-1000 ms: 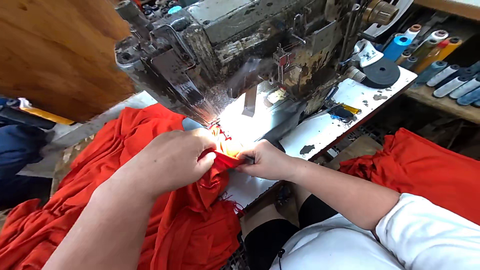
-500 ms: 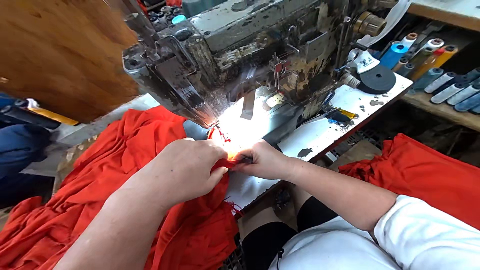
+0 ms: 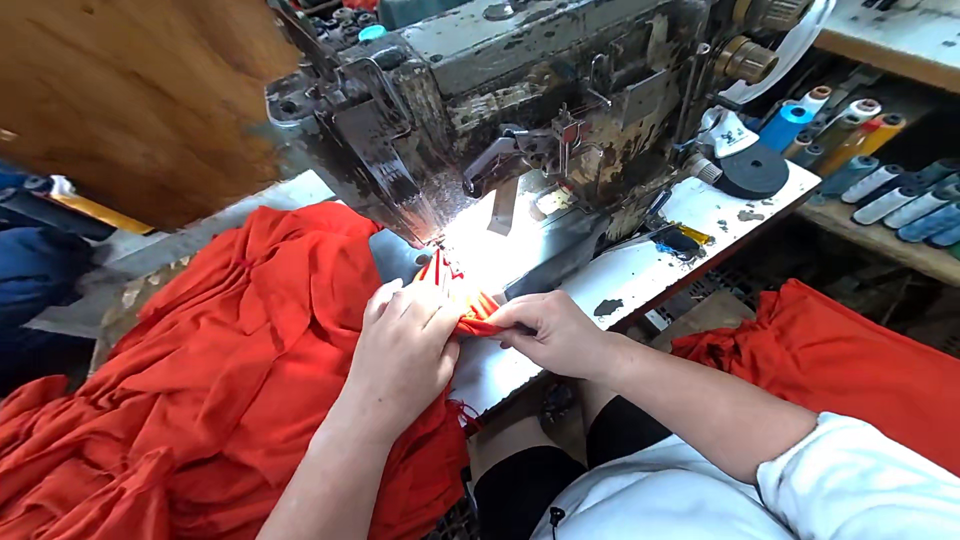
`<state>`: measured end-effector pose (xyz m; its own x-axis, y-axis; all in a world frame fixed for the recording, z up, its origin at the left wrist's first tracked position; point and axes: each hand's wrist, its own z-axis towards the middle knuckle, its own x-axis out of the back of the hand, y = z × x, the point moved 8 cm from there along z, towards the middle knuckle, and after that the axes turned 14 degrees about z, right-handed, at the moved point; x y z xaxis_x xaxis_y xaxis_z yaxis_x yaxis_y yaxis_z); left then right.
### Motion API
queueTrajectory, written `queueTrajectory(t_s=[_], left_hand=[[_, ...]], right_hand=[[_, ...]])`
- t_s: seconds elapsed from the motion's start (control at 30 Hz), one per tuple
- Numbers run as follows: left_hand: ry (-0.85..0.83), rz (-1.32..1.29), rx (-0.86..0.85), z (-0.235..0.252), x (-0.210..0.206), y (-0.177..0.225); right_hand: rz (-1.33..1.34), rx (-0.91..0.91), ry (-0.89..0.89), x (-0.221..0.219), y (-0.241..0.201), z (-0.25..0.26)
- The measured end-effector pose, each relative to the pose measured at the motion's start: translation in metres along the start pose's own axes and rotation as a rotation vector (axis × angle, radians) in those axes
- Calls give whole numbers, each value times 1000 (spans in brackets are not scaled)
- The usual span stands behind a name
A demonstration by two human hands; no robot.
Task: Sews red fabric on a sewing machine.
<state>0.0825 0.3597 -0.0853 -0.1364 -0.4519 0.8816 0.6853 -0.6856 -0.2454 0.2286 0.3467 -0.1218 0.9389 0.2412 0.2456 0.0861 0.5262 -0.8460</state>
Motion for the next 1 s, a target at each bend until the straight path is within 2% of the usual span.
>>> queueTrajectory(t_s=[0.13,0.4,0.53,0.63,0.87,0.93,1.0], left_hand=[[-95,12,37,13,-3,-9],[-133,16,70,26,-9,-25],[-190,19,132,33,-17,-39],[-180,37,164,38,-15,-42],[-288,119,289,40,-16,-36],[-320,120,341,37,-16,-28],[-246,83,356,29,-14,-18]], right_hand=[[-2,-44,28,-3,8,11],[26,-22,82,-3,11,25],[58,-136,63,-5,17,36],[2,-142,51,-7,16,39],[-44,-72,33,-4,10,35],[3,8,49,14,-5,25],[123,150,119,53,-28,10]])
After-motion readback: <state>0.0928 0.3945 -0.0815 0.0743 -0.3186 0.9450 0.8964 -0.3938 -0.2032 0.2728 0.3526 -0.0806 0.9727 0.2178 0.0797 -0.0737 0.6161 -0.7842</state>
